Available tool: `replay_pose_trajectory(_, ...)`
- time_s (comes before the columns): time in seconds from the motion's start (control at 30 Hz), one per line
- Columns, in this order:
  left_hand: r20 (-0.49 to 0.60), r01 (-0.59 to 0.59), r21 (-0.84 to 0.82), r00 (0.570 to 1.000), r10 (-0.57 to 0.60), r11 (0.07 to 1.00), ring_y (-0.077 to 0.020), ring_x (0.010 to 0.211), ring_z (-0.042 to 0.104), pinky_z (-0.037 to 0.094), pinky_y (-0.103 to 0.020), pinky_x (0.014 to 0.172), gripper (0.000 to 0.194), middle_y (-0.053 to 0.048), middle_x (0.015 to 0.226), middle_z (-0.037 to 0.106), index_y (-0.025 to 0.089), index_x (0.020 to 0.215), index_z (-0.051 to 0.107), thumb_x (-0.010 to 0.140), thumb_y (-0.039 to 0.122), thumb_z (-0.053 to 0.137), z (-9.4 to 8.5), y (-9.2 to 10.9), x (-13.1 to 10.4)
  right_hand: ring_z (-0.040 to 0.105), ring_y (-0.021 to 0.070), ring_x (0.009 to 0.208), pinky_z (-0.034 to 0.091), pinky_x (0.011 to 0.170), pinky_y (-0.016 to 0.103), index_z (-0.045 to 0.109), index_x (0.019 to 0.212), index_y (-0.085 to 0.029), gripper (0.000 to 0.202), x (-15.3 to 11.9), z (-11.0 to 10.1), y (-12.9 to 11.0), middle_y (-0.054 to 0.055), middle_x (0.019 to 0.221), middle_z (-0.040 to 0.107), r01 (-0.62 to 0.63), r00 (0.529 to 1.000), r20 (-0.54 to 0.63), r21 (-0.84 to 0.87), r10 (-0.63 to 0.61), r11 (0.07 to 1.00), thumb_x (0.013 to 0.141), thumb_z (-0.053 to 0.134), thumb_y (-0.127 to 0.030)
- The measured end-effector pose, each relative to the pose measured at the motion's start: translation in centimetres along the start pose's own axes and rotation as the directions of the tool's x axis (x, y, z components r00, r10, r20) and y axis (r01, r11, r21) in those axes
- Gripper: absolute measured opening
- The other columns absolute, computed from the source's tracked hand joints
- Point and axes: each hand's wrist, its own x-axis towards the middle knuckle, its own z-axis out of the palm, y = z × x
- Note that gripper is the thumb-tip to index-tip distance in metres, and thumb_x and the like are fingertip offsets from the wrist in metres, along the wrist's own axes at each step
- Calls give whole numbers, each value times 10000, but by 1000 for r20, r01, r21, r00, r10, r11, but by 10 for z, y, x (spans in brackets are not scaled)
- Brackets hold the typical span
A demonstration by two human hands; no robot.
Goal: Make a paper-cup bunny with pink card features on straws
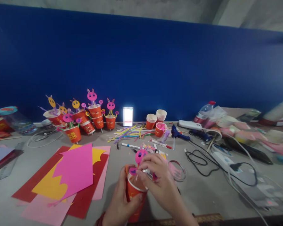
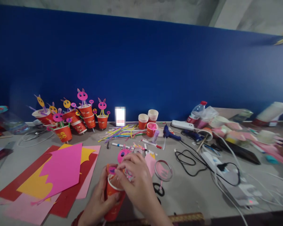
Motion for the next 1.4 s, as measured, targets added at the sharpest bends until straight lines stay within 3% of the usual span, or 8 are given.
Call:
replay_pose_trajectory(0.1, -54, 26, 29, 998, -24, 999, -403, 1353, 461, 364, -505, 1124, 886, -181, 1460, 506, 189, 1456, 384, 704, 458, 767, 1, -13, -3, 587, 231, 920, 429, 818, 359, 701, 817, -252, 93, 1, 3, 1, 30, 893, 663, -33, 999, 0, 0, 33, 999, 900, 666, -230)
replay_pose_trajectory(0.23, 35, 12, 32, 999, -13, 999, -375, 1368, 453, 365, -487, 1131, 861, -173, 1468, 508, 190, 1478, 357, 748, 447, 734, 1, -17, -4, 586, 227, 867, 411, 803, 363, 712, 800, -254, 101, 2, 5, 2, 17, 830, 680, -26, 1000, -7, -49, 26, 998, 893, 677, -237)
replay_pose_trajectory(0.47, 35, 44, 47, 998, -46, 998, -375, 1379, 439, 355, -499, 1139, 798, -165, 1469, 513, 168, 1464, 387, 751, 342, 700, 1, -8, -1, 581, 229, 826, 392, 782, 363, 672, 735, -246, 155, 5, 15, -2, 13, 777, 683, -42, 998, -56, -57, 39, 997, 889, 669, -226)
replay_pose_trajectory(0.87, -2, 0, 75, 1000, 0, 997, -365, 1357, 473, 391, -479, 1119, 788, -159, 1459, 529, 180, 1455, 405, 759, 385, 713, 3, -5, -1, 575, 225, 814, 371, 802, 371, 664, 714, -245, 186, 6, 23, -1, 6, 755, 694, -69, 994, -92, -72, 62, 995, 899, 648, -226)
replay_pose_trajectory(1.1, 66, 27, 87, 997, -33, 996, -390, 1349, 474, 399, -509, 1109, 763, -195, 1451, 524, 152, 1429, 424, 750, 363, 704, 1, 15, 1, 565, 225, 789, 361, 777, 369, 650, 713, -243, 191, 6, 27, 2, 9, 738, 685, -56, 994, -101, -123, 44, 991, 902, 649, -216)
replay_pose_trajectory(1.4, 123, -25, 177, 992, 3, 984, -334, 1386, 446, 384, -452, 1137, 769, -208, 1500, 464, 100, 1483, 310, 838, 362, 637, -4, 6, -3, 541, 210, 759, 341, 807, 382, 629, 681, -211, 206, 5, 26, -3, 1, 715, 668, -26, 989, -145, -194, -2, 981, 885, 651, -202)
